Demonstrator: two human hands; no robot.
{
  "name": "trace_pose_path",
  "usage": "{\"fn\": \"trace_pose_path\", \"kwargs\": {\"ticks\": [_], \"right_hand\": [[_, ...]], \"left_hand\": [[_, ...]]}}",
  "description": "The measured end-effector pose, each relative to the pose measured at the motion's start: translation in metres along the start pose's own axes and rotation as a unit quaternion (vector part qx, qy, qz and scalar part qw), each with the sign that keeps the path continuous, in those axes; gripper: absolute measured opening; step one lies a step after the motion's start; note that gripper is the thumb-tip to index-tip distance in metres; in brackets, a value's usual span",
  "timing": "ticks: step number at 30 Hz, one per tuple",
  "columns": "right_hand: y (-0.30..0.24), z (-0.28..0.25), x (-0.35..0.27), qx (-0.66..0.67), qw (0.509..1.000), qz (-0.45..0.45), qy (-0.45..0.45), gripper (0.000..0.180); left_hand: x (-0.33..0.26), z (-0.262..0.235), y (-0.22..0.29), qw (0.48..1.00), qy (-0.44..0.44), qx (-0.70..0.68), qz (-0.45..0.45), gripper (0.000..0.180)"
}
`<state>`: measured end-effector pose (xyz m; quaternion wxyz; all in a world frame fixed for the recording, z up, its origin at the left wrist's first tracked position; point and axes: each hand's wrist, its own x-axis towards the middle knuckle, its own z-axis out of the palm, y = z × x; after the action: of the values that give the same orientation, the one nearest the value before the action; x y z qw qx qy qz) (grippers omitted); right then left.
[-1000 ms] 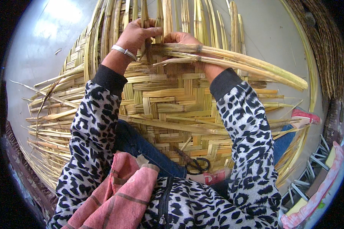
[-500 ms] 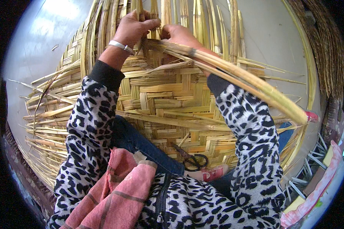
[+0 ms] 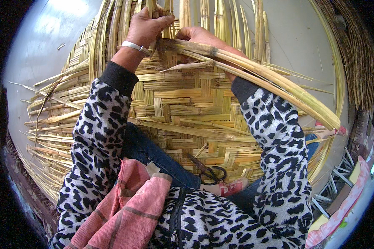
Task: The person weaves a basket by hand, interlacing thin bamboo strips over and under a vertical framework. They occasionally use scissors to trim excess strip length and adjust the weave to maintain even tension.
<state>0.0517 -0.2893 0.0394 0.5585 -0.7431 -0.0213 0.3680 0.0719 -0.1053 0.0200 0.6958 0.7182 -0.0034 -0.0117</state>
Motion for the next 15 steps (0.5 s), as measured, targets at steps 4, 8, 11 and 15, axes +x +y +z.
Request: {"fn": "trace_pose_path", "kwargs": {"ticks": [4,8,11,15], "right_hand": [[0.001,0.0,-0.005,0.027,0.998,-0.048,-0.038,0.029],[0.015,-0.004,-0.004,0.05,0.993,-0.079,-0.067,0.028],[0.027,-0.005,-0.004,0.222,0.971,0.041,-0.081,0.029],[0.038,0.014,-0.016,-0.045,0.988,-0.143,0.04,0.044]], "left_hand": [[0.002,-0.001,-0.003,1.0,-0.006,0.008,0.005,0.028],[0.004,0.002,-0.005,1.0,-0.007,0.002,0.0,0.029],[0.002,0.001,-0.003,1.0,-0.007,0.016,-0.012,0.03],[0.0,0.001,0.002,1.0,-0.008,-0.008,-0.029,0.031]]}}
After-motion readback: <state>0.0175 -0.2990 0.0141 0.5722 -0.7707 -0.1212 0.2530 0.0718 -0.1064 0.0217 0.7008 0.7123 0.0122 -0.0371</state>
